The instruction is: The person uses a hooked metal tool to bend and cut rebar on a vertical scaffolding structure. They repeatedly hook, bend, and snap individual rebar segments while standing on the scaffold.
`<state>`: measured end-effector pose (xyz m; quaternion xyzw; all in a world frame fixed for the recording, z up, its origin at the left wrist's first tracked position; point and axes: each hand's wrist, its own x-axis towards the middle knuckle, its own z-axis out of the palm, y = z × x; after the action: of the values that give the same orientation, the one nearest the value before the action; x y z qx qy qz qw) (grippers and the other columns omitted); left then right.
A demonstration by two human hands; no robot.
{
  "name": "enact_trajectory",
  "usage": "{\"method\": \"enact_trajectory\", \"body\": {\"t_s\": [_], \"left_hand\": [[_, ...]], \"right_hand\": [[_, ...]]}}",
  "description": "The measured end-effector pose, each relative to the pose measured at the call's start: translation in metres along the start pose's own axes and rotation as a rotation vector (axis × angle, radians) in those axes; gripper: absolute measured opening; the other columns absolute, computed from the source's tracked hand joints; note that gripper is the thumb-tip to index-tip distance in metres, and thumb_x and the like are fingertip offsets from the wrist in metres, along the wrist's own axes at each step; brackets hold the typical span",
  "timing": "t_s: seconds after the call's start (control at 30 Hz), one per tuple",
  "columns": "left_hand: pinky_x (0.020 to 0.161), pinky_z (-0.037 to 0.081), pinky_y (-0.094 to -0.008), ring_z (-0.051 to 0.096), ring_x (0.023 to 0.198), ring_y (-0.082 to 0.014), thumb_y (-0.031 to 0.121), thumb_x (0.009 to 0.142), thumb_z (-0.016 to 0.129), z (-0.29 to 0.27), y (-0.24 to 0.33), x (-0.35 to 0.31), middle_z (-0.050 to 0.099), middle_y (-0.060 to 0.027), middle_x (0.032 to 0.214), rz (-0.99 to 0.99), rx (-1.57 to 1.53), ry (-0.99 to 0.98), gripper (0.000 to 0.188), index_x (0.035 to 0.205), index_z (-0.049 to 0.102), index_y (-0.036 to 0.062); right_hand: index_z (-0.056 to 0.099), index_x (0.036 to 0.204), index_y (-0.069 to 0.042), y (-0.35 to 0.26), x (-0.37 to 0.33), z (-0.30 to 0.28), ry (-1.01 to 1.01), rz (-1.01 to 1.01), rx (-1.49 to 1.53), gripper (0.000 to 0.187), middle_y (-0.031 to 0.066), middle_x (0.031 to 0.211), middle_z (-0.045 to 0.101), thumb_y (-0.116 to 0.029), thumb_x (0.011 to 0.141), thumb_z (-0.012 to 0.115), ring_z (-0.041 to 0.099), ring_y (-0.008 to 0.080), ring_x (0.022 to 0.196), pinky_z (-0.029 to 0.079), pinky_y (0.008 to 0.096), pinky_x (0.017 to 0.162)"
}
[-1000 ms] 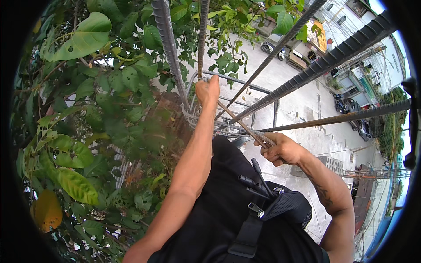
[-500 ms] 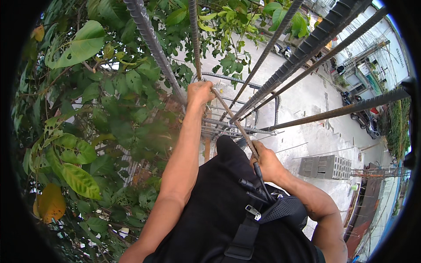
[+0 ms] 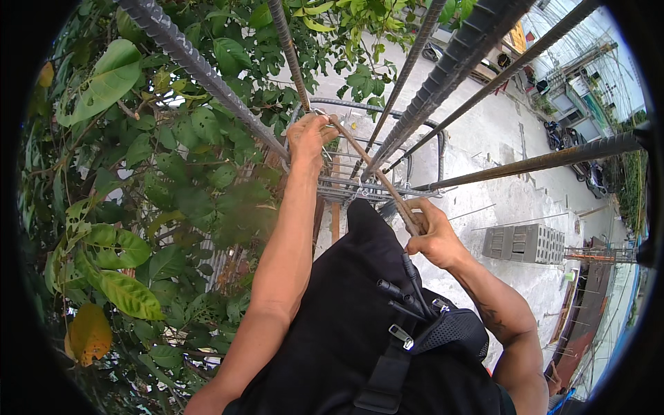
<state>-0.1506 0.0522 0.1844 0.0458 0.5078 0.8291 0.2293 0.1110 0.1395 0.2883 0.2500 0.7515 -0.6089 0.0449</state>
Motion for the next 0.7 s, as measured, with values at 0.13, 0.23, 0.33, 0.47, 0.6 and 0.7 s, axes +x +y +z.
{"method": "enact_trajectory", "body": {"t_s": [0.13, 0.23, 0.33, 0.47, 0.6, 0.7], "left_hand": [[0.059, 0.057, -0.0255, 0.064, 0.066, -0.0181, 0.004, 0.082, 0.055, 0.001, 0.001, 0.0, 0.066, -0.0143, 0.087, -0.055, -0.06, -0.017, 0.009, 0.085, 0.06, -0.0035], [0.065, 0.057, -0.0291, 0.065, 0.076, -0.024, 0.006, 0.084, 0.052, 0.001, 0.002, 0.001, 0.065, -0.0184, 0.096, -0.088, -0.127, -0.047, 0.014, 0.09, 0.058, -0.0043], [0.093, 0.047, -0.0369, 0.052, 0.113, -0.0375, 0.02, 0.098, 0.04, 0.0, 0.001, 0.003, 0.046, -0.0244, 0.129, -0.153, -0.145, -0.129, 0.044, 0.127, 0.032, -0.0106], [0.097, 0.045, -0.0374, 0.047, 0.12, -0.038, 0.026, 0.1, 0.036, 0.0, -0.006, 0.008, 0.039, -0.0243, 0.135, -0.133, -0.335, -0.225, 0.05, 0.131, 0.028, -0.0129], [0.097, 0.046, -0.0383, 0.046, 0.121, -0.038, 0.023, 0.099, 0.035, -0.002, -0.008, 0.01, 0.039, -0.0236, 0.135, -0.128, -0.379, -0.237, 0.049, 0.132, 0.028, -0.012], [0.096, 0.047, -0.0384, 0.048, 0.12, -0.0371, 0.017, 0.098, 0.035, -0.002, -0.003, 0.008, 0.042, -0.0223, 0.135, -0.14, -0.365, -0.245, 0.043, 0.131, 0.032, -0.0103]], "right_hand": [[0.045, 0.114, 0.003, 0.009, -0.001, -0.003, 0.021, 0.013, -0.078, 0.058, 0.0056, 0.07, 0.048, -0.003, 0.058, 0.063, 0.046, 0.0153, 0.061, 0.039, 0.03, 0.055], [0.044, 0.113, 0.004, 0.029, -0.003, 0.016, 0.136, -0.055, -0.288, 0.057, 0.012, 0.071, 0.053, -0.007, 0.06, 0.063, 0.052, 0.0243, 0.061, 0.043, 0.0363, 0.057], [0.042, 0.118, 0.007, 0.047, -0.004, 0.031, 0.232, -0.2, -0.444, 0.062, 0.0207, 0.077, 0.059, -0.014, 0.063, 0.063, 0.06, 0.0374, 0.068, 0.05, 0.0434, 0.062], [0.037, 0.125, 0.008, 0.064, 0.003, 0.038, 0.272, -0.256, -0.453, 0.07, 0.0181, 0.092, 0.059, -0.016, 0.068, 0.069, 0.062, 0.0311, 0.068, 0.052, 0.0408, 0.063], [0.042, 0.122, -0.002, 0.079, 0.016, 0.037, -0.083, -0.054, 0.594, 0.044, 0.0071, 0.077, 0.054, -0.019, 0.087, 0.064, 0.054, 0.0177, 0.057, 0.051, 0.036, 0.055], [0.046, 0.113, -0.002, 0.08, 0.023, 0.024, -0.475, 0.185, 0.907, 0.035, 0.0059, 0.07, 0.05, -0.021, 0.089, 0.063, 0.05, 0.0146, 0.054, 0.049, 0.0311, 0.05]]}}
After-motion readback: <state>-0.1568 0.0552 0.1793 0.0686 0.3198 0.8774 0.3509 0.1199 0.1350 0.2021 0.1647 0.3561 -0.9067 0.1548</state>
